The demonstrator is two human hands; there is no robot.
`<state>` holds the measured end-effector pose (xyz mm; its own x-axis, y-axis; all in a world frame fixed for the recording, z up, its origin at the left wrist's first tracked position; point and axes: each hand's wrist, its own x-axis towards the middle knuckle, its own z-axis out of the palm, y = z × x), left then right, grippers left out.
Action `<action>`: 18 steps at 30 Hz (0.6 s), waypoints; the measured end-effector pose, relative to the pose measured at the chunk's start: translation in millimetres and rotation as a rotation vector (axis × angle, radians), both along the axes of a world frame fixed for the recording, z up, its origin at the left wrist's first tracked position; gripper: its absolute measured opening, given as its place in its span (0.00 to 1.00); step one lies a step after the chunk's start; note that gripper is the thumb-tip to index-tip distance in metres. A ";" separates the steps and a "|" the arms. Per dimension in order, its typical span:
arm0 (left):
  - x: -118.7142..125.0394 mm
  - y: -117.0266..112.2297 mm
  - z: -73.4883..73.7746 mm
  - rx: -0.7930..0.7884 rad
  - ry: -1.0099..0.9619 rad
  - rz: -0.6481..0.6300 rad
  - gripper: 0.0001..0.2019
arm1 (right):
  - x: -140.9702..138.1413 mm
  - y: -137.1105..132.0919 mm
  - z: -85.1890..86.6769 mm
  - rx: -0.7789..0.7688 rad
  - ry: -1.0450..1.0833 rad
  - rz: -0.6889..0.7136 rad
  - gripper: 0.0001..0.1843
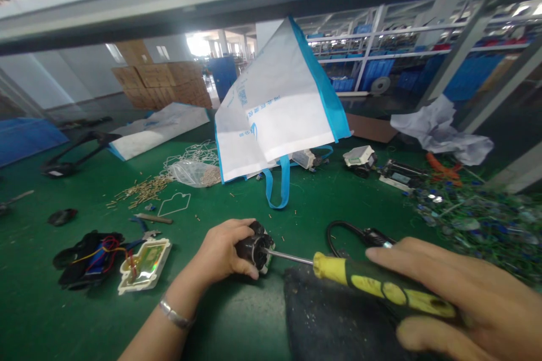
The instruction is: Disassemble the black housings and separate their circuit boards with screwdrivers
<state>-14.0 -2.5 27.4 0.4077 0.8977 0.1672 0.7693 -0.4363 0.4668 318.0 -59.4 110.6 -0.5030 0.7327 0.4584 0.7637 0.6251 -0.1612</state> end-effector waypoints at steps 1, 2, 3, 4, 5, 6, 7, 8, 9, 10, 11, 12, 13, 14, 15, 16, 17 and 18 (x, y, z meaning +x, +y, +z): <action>1.6 -0.7 0.5 0.010 0.020 0.003 0.33 | -1.3 0.8 1.8 0.019 0.005 -0.023 0.24; 3.0 -1.4 0.9 0.018 0.035 0.006 0.33 | -3.4 1.2 4.0 0.021 0.029 -0.057 0.23; 4.0 -1.8 1.3 0.022 0.046 0.008 0.33 | -6.3 1.3 6.4 0.002 0.063 -0.096 0.21; 4.7 -2.1 1.5 0.024 0.053 0.012 0.33 | -9.6 1.2 8.8 -0.025 0.093 -0.125 0.19; 4.9 -2.3 1.6 0.023 0.057 0.015 0.33 | -13.1 1.0 11.1 -0.041 0.124 -0.148 0.17; 4.8 -2.3 1.4 0.021 0.059 0.019 0.33 | -16.4 0.9 13.2 -0.054 0.153 -0.164 0.17; 4.4 -2.2 1.1 0.020 0.059 0.024 0.33 | -19.3 1.1 15.3 -0.059 0.184 -0.172 0.17; 3.7 -2.1 0.5 0.020 0.055 0.029 0.33 | -21.6 1.7 17.3 -0.057 0.214 -0.171 0.17; 2.8 -1.9 -0.1 0.021 0.050 0.033 0.33 | -23.0 2.8 19.2 -0.051 0.242 -0.159 0.17; 1.8 -1.8 -0.8 0.023 0.043 0.036 0.33 | -23.5 4.4 21.0 -0.037 0.262 -0.135 0.17; 1.0 -1.6 -1.4 0.026 0.036 0.036 0.33 | -23.3 6.1 22.6 -0.017 0.271 -0.101 0.15; 0.5 -1.5 -1.9 0.027 0.031 0.034 0.33 | -22.4 7.8 24.1 0.004 0.268 -0.051 0.14; 0.2 -1.5 -2.1 0.028 0.030 0.032 0.32 | -21.1 9.1 25.4 0.021 0.251 0.007 0.12; 0.4 -1.6 -2.1 0.028 0.031 0.032 0.32 | -19.9 9.7 26.5 0.032 0.222 0.073 0.11; 1.0 -1.7 -1.7 0.029 0.037 0.032 0.32 | -18.9 9.5 27.4 0.050 0.186 0.140 0.09; 1.8 -2.0 -1.1 0.030 0.043 0.032 0.32 | -18.5 8.5 28.1 0.058 0.149 0.176 0.09; 2.9 -2.3 -0.3 0.031 0.051 0.032 0.32 | -18.7 6.9 28.7 0.059 0.122 0.187 0.09; 4.0 -2.7 0.5 0.031 0.060 0.033 0.32 | -19.4 5.1 29.1 0.051 0.106 0.176 0.11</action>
